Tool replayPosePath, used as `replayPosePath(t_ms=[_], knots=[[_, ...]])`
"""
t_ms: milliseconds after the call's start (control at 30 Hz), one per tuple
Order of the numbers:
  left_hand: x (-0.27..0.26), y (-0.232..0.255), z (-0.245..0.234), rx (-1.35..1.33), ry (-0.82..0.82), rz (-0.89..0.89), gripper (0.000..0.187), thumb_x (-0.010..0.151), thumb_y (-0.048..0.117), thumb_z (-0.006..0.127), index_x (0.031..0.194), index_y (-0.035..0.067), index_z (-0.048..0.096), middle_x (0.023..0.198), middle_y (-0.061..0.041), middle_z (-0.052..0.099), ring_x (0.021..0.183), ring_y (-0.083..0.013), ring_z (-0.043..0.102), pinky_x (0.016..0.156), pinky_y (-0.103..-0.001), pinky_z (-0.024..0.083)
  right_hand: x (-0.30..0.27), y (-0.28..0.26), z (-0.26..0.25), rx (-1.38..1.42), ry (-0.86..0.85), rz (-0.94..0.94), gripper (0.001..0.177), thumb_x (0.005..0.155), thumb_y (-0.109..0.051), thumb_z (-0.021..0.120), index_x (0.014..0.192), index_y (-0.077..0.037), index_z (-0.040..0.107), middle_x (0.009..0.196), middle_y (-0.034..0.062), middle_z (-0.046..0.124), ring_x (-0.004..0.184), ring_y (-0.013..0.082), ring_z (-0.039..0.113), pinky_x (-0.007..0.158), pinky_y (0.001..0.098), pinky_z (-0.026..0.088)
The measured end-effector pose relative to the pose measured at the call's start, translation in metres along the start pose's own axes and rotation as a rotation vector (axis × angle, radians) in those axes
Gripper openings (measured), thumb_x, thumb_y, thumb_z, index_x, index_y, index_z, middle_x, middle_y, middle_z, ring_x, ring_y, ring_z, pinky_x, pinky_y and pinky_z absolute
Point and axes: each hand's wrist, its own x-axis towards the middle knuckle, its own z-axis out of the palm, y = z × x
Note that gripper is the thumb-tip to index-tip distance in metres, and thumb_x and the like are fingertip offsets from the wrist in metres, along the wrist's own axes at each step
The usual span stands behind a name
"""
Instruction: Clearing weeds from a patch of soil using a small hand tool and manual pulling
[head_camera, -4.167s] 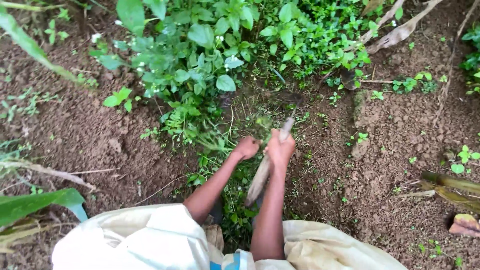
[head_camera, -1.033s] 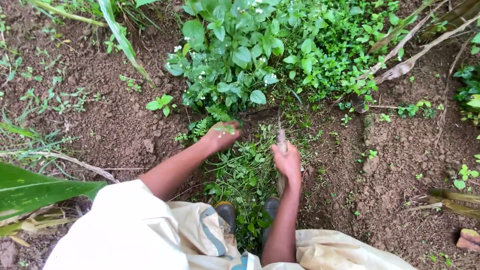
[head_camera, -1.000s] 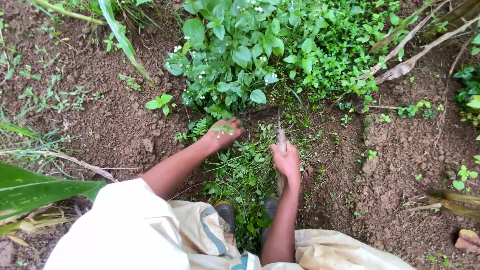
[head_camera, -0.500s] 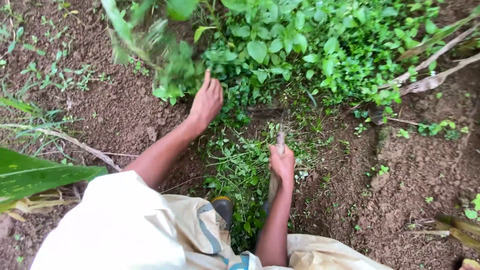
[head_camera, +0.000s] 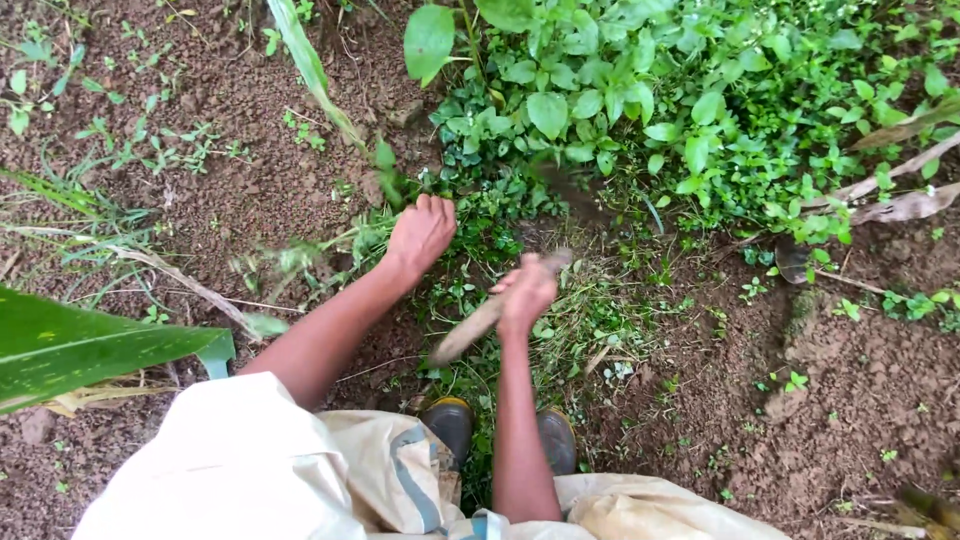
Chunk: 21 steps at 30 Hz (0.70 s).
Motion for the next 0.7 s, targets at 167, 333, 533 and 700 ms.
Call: replayPosePath(t_ms=[167, 333, 533, 700], knots=[[0.002, -0.006, -0.005, -0.075, -0.069, -0.003, 0.021, 0.090, 0.010, 0.052, 0.098, 0.001, 0.069, 0.080, -0.012, 0.066, 0.078, -0.0259, 0.067, 0.051, -0.034, 0.058, 0.004, 0.051, 0.002, -0.191, -0.229, 0.250, 0.018, 0.097, -0.025, 0.060, 0.097, -0.007, 0.058, 0.058, 0.0018, 0.057, 0.044, 0.0112, 0.056, 0.039, 0.0249, 0.054], [-0.003, -0.004, -0.014, -0.130, -0.087, -0.058, 0.018, 0.092, 0.011, 0.056, 0.096, 0.003, 0.071, 0.081, -0.010, 0.067, 0.082, -0.0252, 0.069, 0.053, -0.037, 0.060, -0.001, 0.044, 0.002, -0.172, -0.243, 0.256, 0.022, 0.098, -0.029, 0.059, 0.102, -0.007, 0.055, 0.063, 0.0016, 0.059, 0.049, 0.0099, 0.057, 0.043, 0.0227, 0.055], [-0.009, 0.008, -0.024, -0.105, -0.098, -0.119, 0.017, 0.093, 0.013, 0.056, 0.098, 0.008, 0.072, 0.082, -0.004, 0.068, 0.082, -0.0194, 0.069, 0.055, -0.031, 0.061, -0.008, 0.025, -0.011, -0.232, -0.105, 0.017, 0.022, 0.090, -0.005, 0.065, 0.109, 0.003, 0.056, 0.078, 0.0095, 0.066, 0.060, 0.0104, 0.062, 0.051, 0.0193, 0.057], [-0.012, 0.014, -0.025, -0.077, -0.072, -0.112, 0.015, 0.091, 0.011, 0.059, 0.095, 0.007, 0.072, 0.080, -0.005, 0.065, 0.081, -0.0197, 0.066, 0.054, -0.031, 0.060, 0.005, -0.018, 0.004, 0.113, 0.051, -0.138, 0.022, 0.103, -0.029, 0.060, 0.114, -0.015, 0.049, 0.062, 0.0087, 0.062, 0.042, 0.0171, 0.061, 0.037, 0.0286, 0.057]])
